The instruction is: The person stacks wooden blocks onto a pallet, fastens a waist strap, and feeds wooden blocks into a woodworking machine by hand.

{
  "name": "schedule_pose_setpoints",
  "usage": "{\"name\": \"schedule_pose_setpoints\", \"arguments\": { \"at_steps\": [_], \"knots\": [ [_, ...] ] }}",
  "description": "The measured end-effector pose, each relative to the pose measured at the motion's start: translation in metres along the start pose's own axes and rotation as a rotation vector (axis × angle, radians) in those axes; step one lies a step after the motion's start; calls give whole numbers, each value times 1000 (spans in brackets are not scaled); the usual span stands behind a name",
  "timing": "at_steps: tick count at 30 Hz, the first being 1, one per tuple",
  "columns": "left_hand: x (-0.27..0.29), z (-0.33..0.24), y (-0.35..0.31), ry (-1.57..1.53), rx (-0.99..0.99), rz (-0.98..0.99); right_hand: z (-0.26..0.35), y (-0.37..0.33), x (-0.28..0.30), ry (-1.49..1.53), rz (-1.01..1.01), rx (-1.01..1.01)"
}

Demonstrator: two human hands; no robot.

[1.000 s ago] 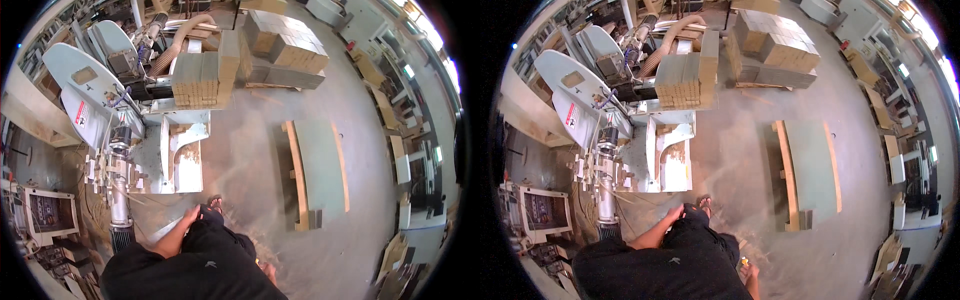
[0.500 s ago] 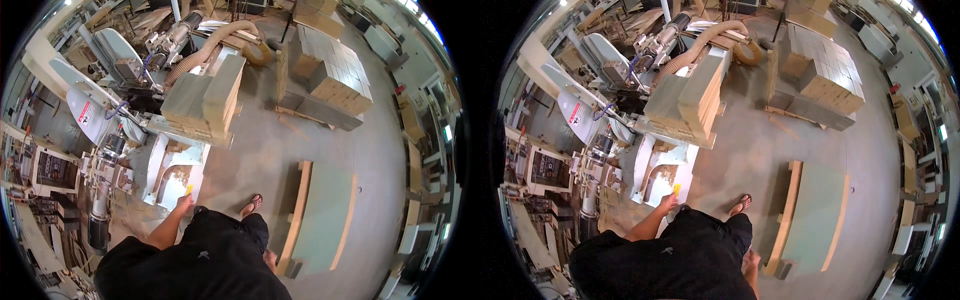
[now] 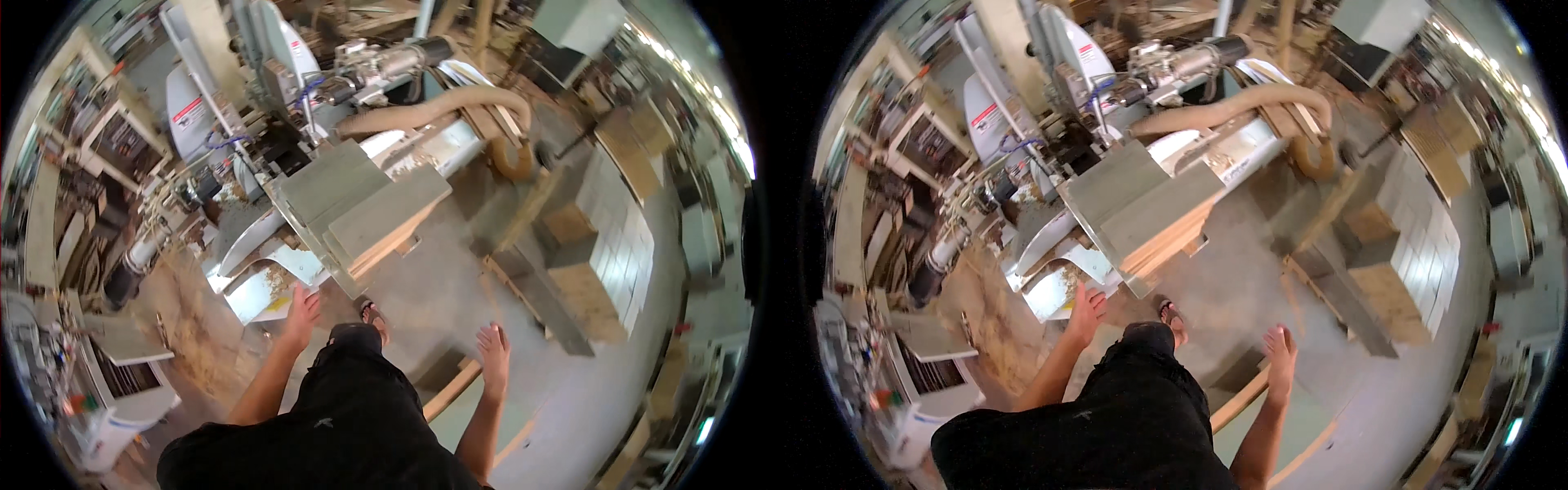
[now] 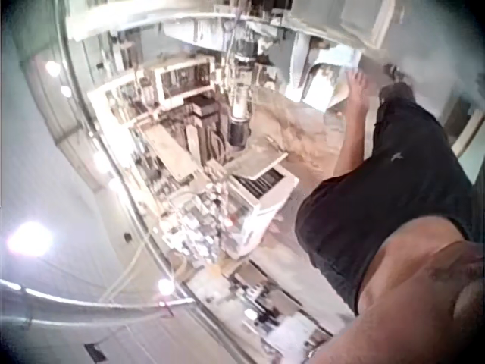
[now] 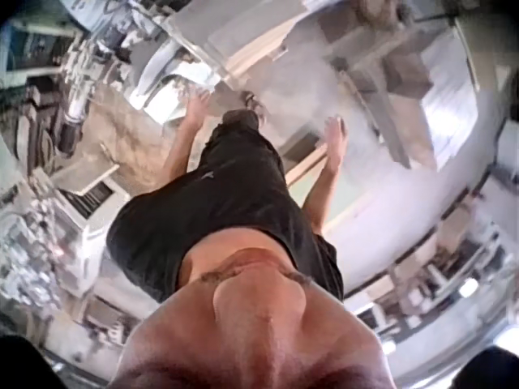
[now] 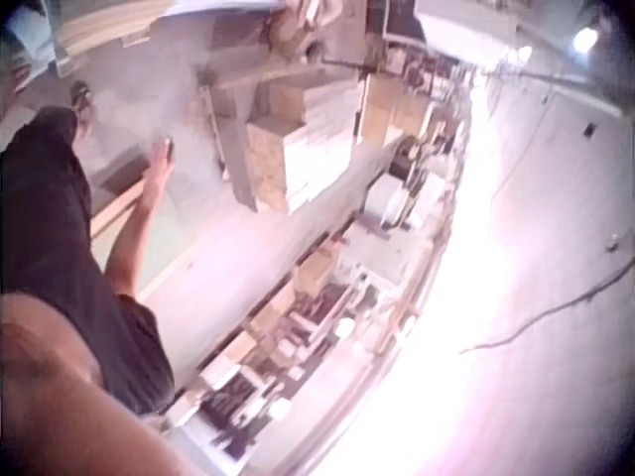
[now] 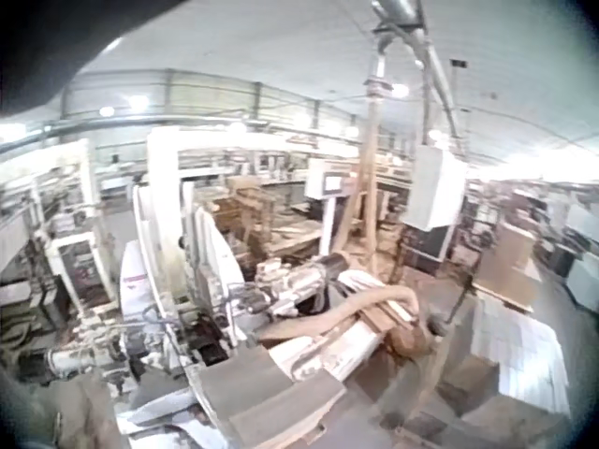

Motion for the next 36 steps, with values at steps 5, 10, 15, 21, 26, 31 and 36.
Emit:
{"name": "schedule_pose_setpoints", "arguments": {
  "at_steps": [5,10,15,21,26,31,36],
  "knots": [
    [-78,-66,-56,-109,-236,89,136,55,-136,-30,389,83],
    [-113,-85,-81,-291,-282,70,214,65,-234,-197,666,257],
    [-145,-115,-112,-399,-346,-237,207,89,-278,-96,1104,-268],
    [-168,-129,-120,-208,-459,-504,215,67,-285,-359,1226,-431],
    [-172,-117,-125,-382,-367,-709,200,77,-299,-368,1325,-249],
    [-178,-120,-135,-328,-356,-669,217,71,-302,-389,1377,-361],
    [-179,-120,-134,-360,-417,-695,239,72,-306,-431,1364,-481]
  ]
}}
Point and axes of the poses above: each hand's wrist, its own y-axis towards the middle knuckle, its own x-axis out of the back of the hand, z = x × y, the point moved 4 cm from there along y, towards the middle knuckle, and after that the axes turned 9 degrees about -z, right-handed, at the moved point
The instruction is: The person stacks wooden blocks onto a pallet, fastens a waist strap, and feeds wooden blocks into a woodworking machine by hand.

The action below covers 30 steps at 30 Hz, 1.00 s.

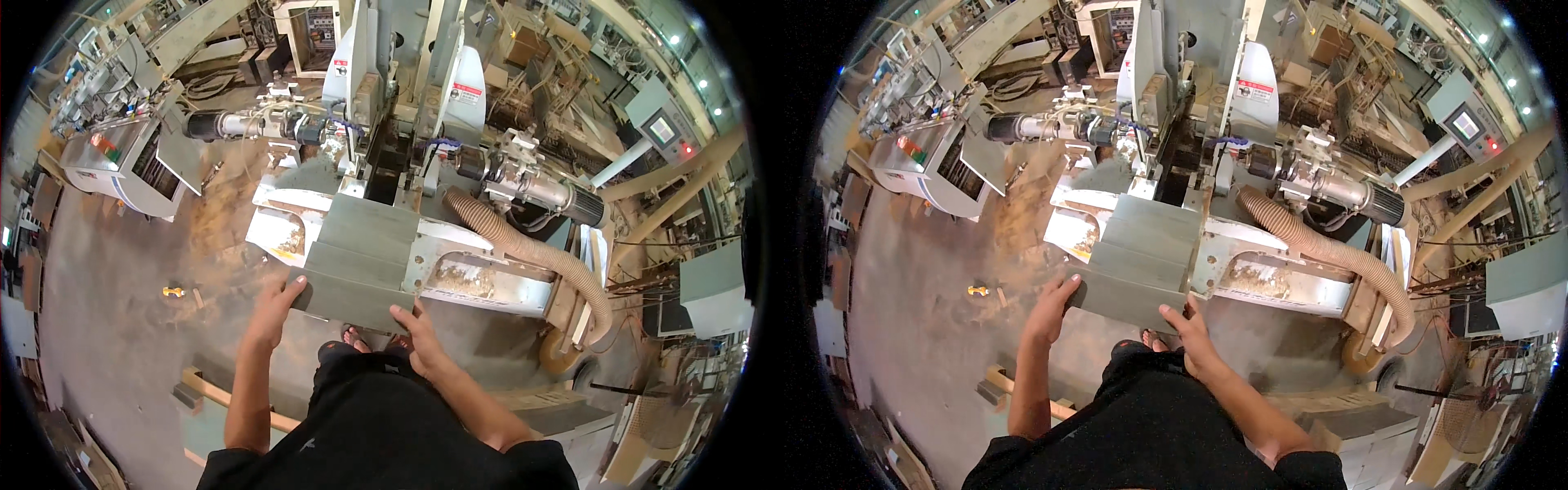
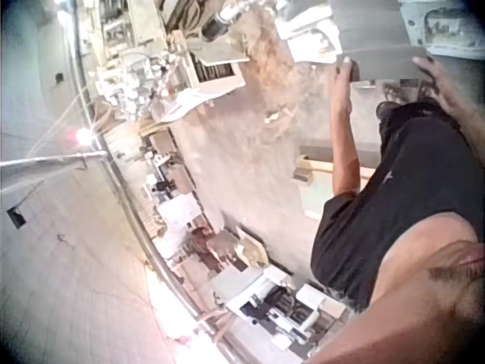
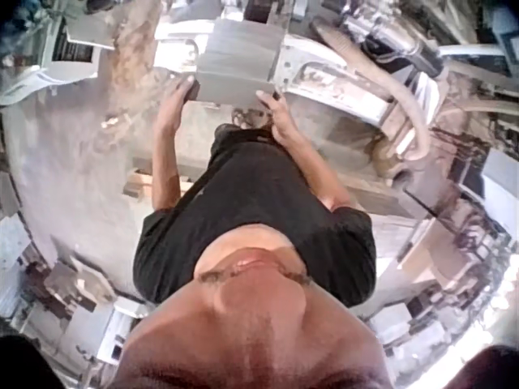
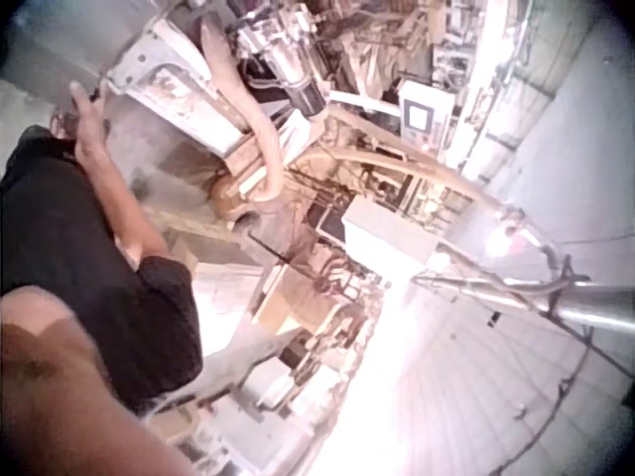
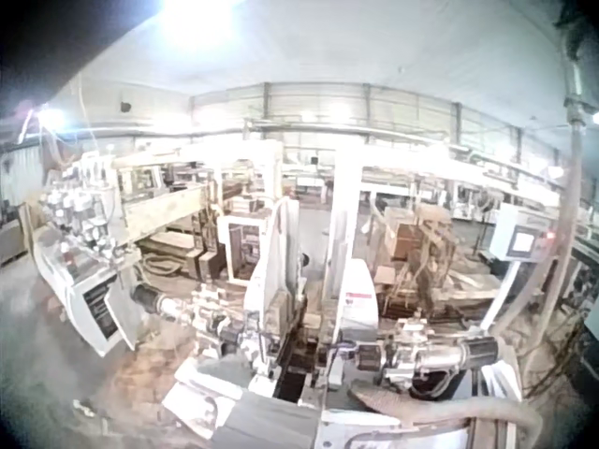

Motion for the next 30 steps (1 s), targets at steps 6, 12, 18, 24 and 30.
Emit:
{"name": "schedule_pose_setpoints", "arguments": {
  "at_steps": [6,12,18,24,30],
  "knots": [
    [-8,5,1,4,-53,111,-22,4,8,112,-74,-98],
    [-23,-32,-28,-16,-50,233,-11,-15,32,100,-57,20],
    [-57,-50,-20,-89,-229,407,49,-31,47,250,-235,219],
    [-112,-63,7,-739,-435,-29,96,-4,64,511,-149,237],
    [-227,-47,-1,-869,-555,285,148,31,69,633,-3,331]
  ]
}}
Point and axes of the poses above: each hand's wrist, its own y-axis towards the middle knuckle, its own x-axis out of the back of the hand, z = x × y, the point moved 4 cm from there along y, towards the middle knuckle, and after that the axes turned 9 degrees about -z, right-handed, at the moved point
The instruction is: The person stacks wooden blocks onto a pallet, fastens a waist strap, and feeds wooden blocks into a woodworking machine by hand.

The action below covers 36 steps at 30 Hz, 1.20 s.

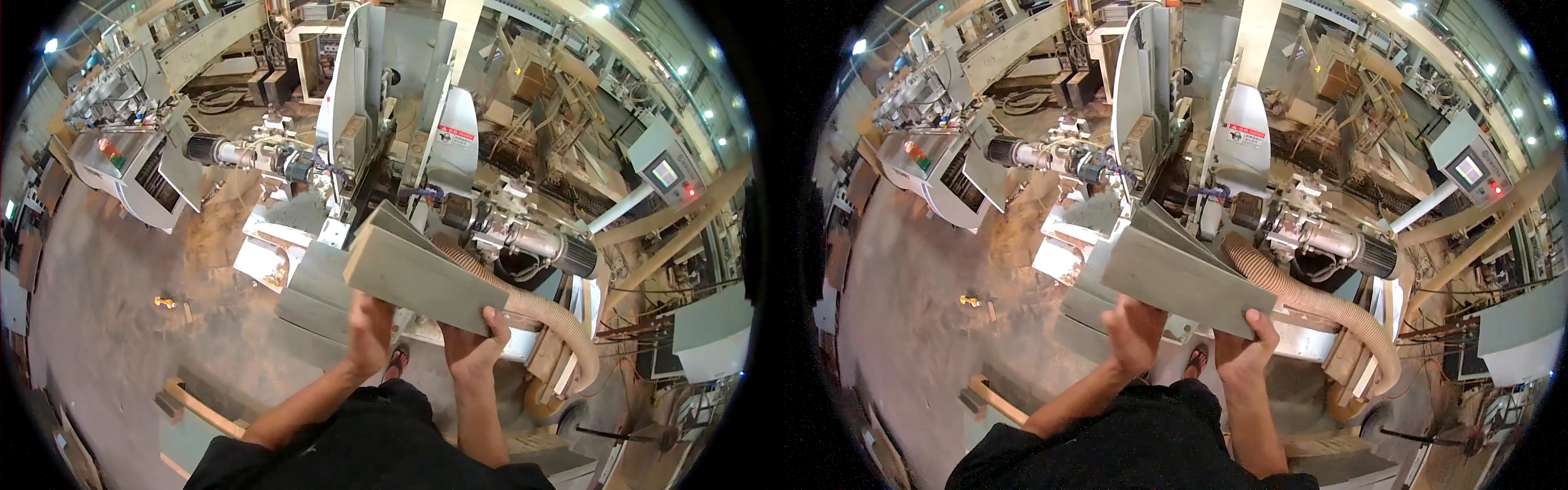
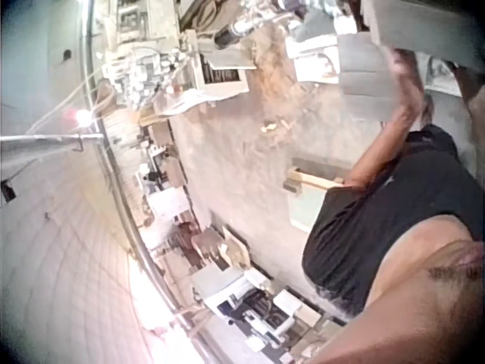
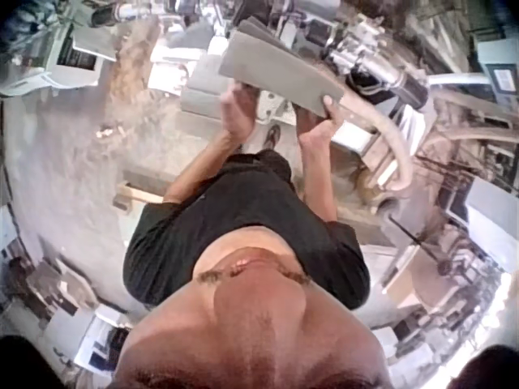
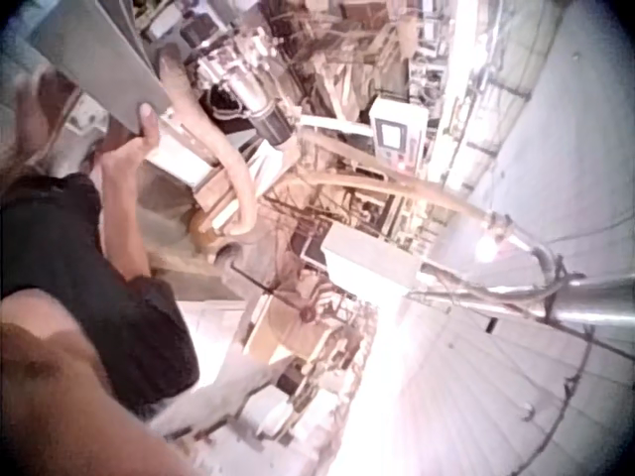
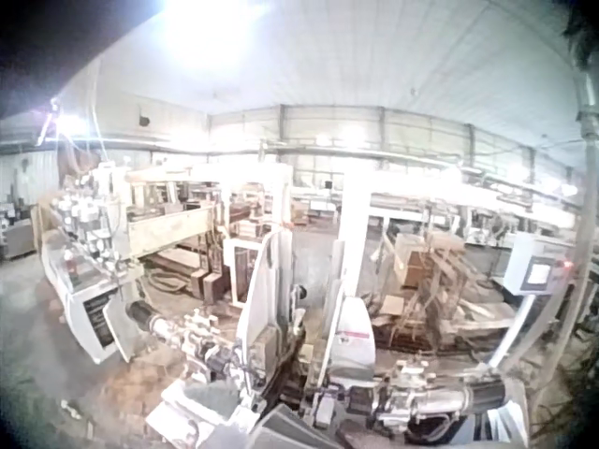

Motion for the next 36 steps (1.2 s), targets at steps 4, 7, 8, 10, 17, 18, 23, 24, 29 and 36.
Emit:
{"name": "schedule_pose_setpoints", "arguments": {
  "at_steps": [4,7,8,10,17,18,23,24,29,36],
  "knots": [
    [-46,35,47,65,159,-140,13,28,-38,-149,77,195],
    [-76,28,97,-136,218,-205,31,52,-64,-347,134,265],
    [-83,26,112,-190,181,-212,38,58,-71,-448,209,351],
    [-101,16,147,-240,98,-196,59,79,-64,-563,369,402],
    [-154,-18,336,-30,-37,-159,124,116,129,-1494,-19,606],
    [-159,-17,362,-27,-32,-184,122,106,166,-1486,-77,620],
    [-158,23,461,-33,101,-349,99,30,384,-2078,-286,420],
    [-154,31,475,-50,112,-345,94,-1,503,-2030,-257,69],
    [-116,48,515,34,157,-566,32,-68,556,-1547,-579,-475],
    [-83,87,496,387,124,-820,11,-66,567,-1388,-567,-538]
  ]
}}
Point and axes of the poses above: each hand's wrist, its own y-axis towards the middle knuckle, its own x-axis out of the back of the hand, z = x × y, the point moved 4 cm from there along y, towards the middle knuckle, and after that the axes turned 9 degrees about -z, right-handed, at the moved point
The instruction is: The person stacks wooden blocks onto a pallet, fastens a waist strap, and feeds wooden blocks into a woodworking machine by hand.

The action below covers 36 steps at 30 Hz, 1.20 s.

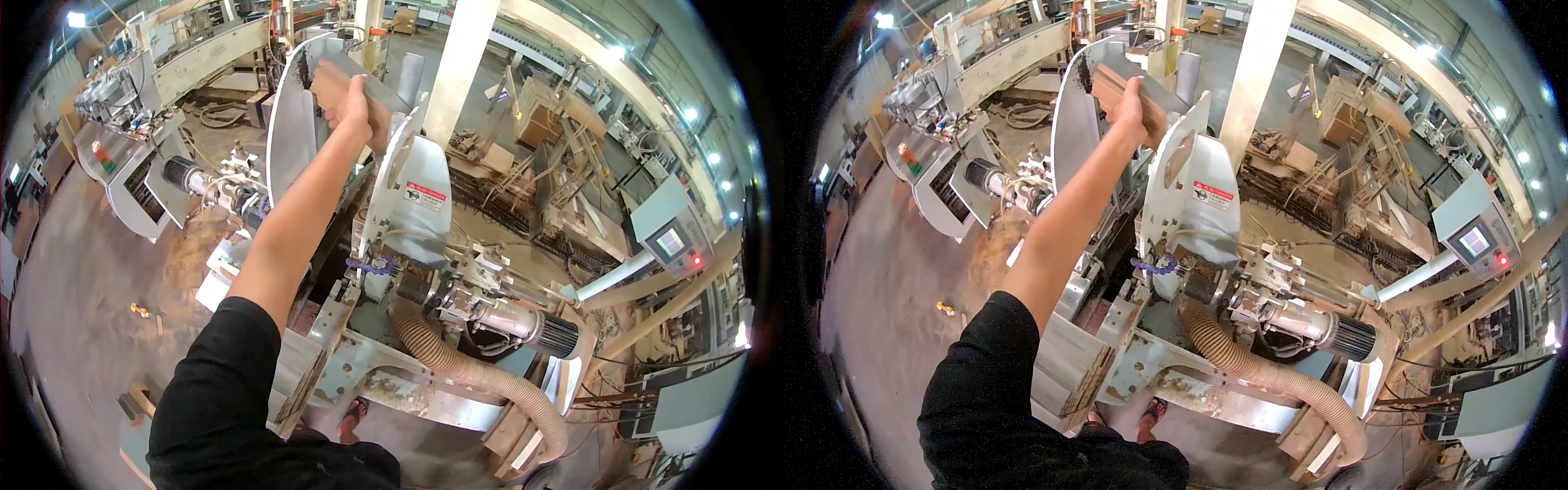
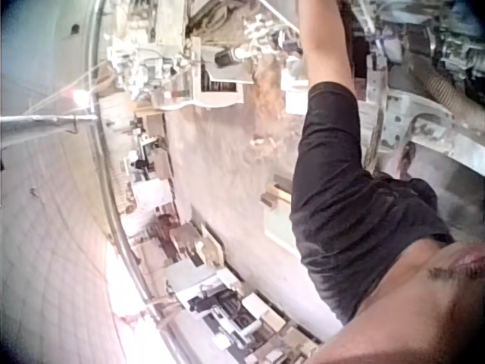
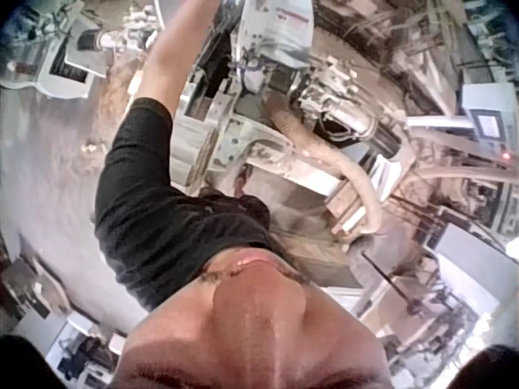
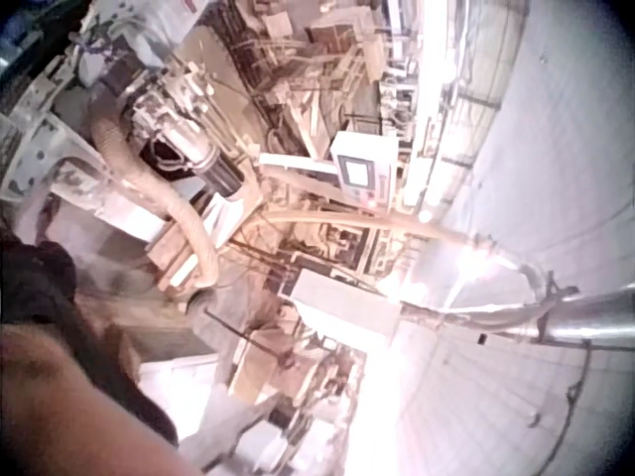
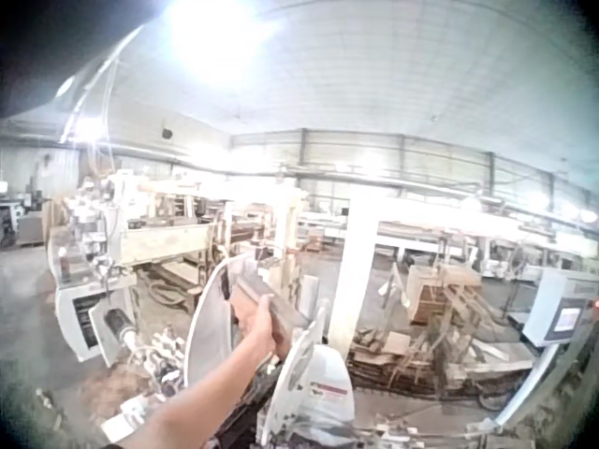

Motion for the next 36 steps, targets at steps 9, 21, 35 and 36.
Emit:
{"name": "schedule_pose_setpoints", "arguments": {
  "at_steps": [9,21,35,36],
  "knots": [
    [5,18,-3,33,75,-42,-22,54,28,-346,148,368],
    [-24,-2,32,-53,216,265,-1,24,25,273,86,-21],
    [55,147,134,-389,312,407,25,35,4,132,64,-20],
    [72,145,151,-403,292,411,31,39,0,115,85,-13]
  ]
}}
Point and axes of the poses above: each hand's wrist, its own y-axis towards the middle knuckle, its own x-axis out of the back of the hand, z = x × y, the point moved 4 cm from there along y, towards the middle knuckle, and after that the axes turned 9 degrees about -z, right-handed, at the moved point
